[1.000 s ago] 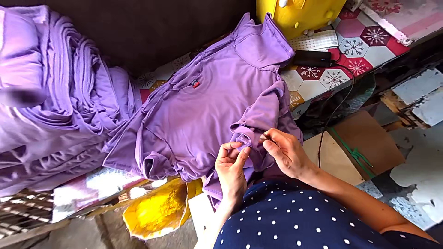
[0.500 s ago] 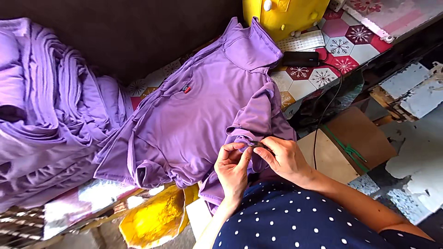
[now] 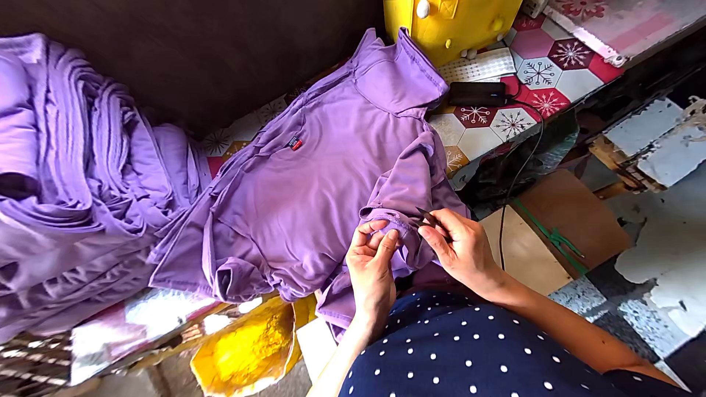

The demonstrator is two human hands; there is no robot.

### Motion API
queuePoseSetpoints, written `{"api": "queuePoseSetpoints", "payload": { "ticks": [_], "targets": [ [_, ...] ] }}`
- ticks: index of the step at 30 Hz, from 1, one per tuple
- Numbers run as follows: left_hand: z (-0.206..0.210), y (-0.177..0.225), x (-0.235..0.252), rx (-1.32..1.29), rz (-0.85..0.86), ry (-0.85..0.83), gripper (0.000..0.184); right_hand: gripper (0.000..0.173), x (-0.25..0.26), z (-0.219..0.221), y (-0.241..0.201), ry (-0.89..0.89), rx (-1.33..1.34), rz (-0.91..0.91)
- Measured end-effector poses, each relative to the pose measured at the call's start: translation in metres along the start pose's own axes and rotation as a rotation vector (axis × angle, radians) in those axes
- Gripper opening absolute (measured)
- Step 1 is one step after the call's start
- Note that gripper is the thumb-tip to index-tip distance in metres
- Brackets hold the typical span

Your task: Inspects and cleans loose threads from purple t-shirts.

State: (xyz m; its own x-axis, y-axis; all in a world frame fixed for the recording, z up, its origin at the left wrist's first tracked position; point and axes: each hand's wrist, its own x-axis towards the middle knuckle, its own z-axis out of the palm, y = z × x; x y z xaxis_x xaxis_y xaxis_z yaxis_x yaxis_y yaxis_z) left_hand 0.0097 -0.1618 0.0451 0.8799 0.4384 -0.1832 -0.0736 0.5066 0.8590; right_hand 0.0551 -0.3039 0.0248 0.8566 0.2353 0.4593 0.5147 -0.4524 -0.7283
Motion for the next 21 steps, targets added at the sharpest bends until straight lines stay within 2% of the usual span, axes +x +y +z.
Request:
{"api": "queuePoseSetpoints", "payload": {
  "ticks": [4,8,21],
  "targets": [
    [0.009,0.004,-0.003,-0.07,-0.055,0.021,0.024,0.048,-0.007,-0.002,-0.001,-0.003,-0.159,-0.12],
    [0.013,0.0,-0.005,-0.095,-0.056,0.011,0.024,0.05,-0.008,-0.001,0.0,0.018,-0.273,-0.131],
    [0.017,-0.002,-0.007,-0.097,-0.113,0.023,0.022,0.047,-0.01,-0.006,0.002,0.058,-0.319,-0.145]
  ]
}}
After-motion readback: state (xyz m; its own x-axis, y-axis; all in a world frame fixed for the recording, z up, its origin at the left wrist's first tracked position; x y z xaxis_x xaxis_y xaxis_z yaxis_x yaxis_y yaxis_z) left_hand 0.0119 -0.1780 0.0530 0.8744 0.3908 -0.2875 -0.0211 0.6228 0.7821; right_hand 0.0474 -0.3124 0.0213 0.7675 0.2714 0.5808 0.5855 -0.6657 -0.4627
